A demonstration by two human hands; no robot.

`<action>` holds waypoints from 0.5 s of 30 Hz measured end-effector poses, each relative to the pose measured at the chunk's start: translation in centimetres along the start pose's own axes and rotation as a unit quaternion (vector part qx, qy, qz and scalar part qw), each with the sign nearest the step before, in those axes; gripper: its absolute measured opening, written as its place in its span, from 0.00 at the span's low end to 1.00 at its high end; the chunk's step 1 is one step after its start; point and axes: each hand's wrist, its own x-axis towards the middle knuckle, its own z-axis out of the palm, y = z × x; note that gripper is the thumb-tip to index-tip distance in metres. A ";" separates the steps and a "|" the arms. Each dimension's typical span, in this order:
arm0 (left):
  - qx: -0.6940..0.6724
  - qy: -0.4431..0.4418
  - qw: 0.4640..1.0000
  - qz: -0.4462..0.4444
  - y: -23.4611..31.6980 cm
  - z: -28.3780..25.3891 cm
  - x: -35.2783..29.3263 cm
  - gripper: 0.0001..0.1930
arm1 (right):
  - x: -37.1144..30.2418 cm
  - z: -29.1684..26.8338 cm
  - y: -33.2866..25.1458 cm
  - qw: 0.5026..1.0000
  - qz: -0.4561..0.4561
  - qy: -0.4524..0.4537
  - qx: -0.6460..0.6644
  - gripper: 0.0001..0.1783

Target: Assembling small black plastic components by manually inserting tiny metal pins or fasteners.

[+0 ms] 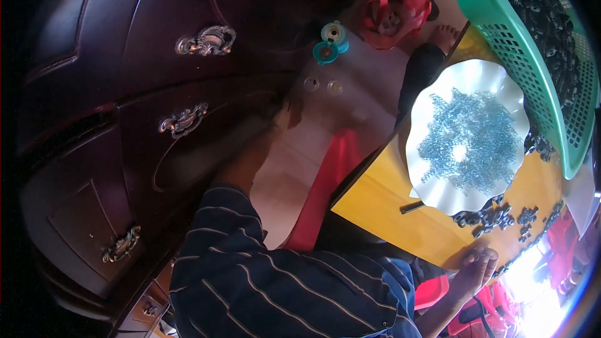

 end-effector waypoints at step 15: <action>-0.208 0.119 0.969 0.060 1.1 2.6 0.6 0.14 | -0.2 0.0 -0.4 0.997 -0.017 0.022 -0.076 0.07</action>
